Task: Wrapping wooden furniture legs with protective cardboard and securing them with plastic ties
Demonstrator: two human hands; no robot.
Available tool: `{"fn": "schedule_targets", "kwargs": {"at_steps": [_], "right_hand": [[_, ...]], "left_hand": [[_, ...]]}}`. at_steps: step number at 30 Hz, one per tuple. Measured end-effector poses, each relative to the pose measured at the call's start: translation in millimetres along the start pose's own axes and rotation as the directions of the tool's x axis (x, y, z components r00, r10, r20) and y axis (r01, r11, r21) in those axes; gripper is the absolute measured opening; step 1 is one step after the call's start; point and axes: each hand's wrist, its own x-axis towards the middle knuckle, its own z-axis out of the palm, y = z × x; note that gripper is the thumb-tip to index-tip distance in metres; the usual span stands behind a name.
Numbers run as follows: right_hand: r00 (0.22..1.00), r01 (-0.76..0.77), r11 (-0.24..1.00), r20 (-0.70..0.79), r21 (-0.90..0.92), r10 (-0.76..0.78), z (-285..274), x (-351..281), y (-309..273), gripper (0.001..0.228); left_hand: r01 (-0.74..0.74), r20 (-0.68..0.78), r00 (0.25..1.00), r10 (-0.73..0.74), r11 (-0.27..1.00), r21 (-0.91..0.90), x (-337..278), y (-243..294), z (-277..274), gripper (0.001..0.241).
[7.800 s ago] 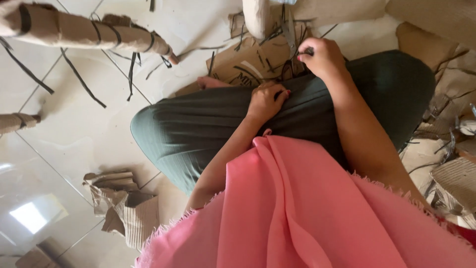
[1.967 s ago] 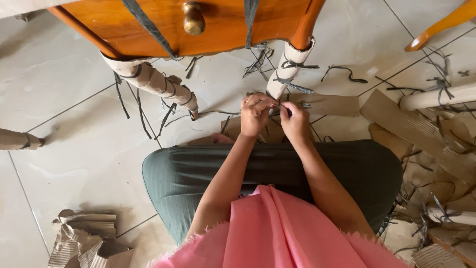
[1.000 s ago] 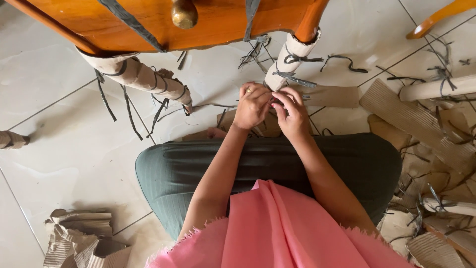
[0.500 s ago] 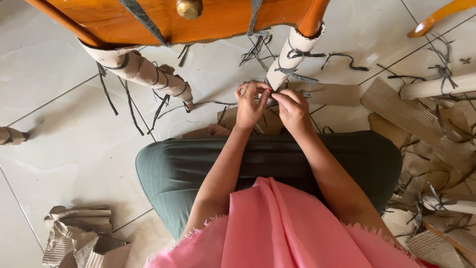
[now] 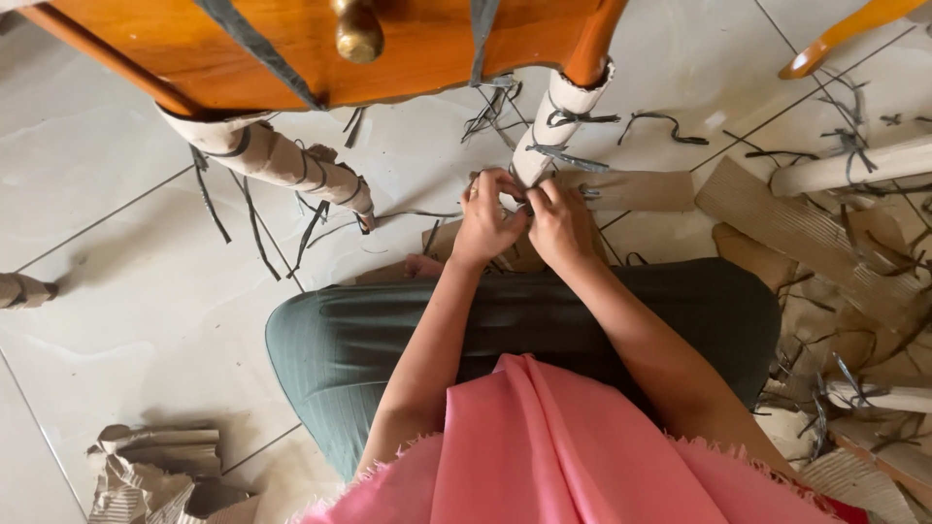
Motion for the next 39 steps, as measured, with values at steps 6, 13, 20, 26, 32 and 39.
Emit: {"fn": "schedule_targets", "kwargs": {"at_steps": [6, 13, 20, 26, 32, 39], "right_hand": [[0.974, -0.227, 0.960, 0.052, 0.167, 0.221, -3.3, -1.9, -5.7, 0.015], [0.959, -0.276, 0.909, 0.027, 0.311, 0.282, 16.5, -17.1, 1.5, 0.015], [0.933, -0.358, 0.862, 0.096, 0.359, 0.348, 1.6, -7.9, 0.0, 0.017], [0.939, -0.338, 0.842, 0.100, 0.421, 0.328, 26.3, -9.1, 33.9, 0.023], [0.855, -0.458, 0.813, -0.073, 0.359, 0.514, 1.5, -13.0, 127.2, 0.026], [0.889, -0.420, 0.728, 0.082, 0.542, 0.451, 4.7, -28.9, 61.9, 0.020]], "left_hand": [[0.192, -0.041, 0.973, -0.225, 0.899, -0.393, -12.9, -3.2, 12.0, 0.040], [0.224, -0.024, 0.973, -0.230, 0.965, -0.138, -14.7, -22.9, 27.0, 0.021], [0.057, -0.066, 0.997, -0.051, 0.994, 0.089, -6.3, -40.0, 21.4, 0.016], [0.012, -0.119, 0.993, -0.006, 0.999, 0.050, 11.6, -57.8, 17.3, 0.021], [0.053, -0.207, 0.977, -0.042, 0.998, 0.046, 9.5, -65.2, -10.0, 0.024], [0.076, -0.264, 0.961, -0.088, 0.996, -0.054, 1.9, -49.7, 11.9, 0.021]]}}
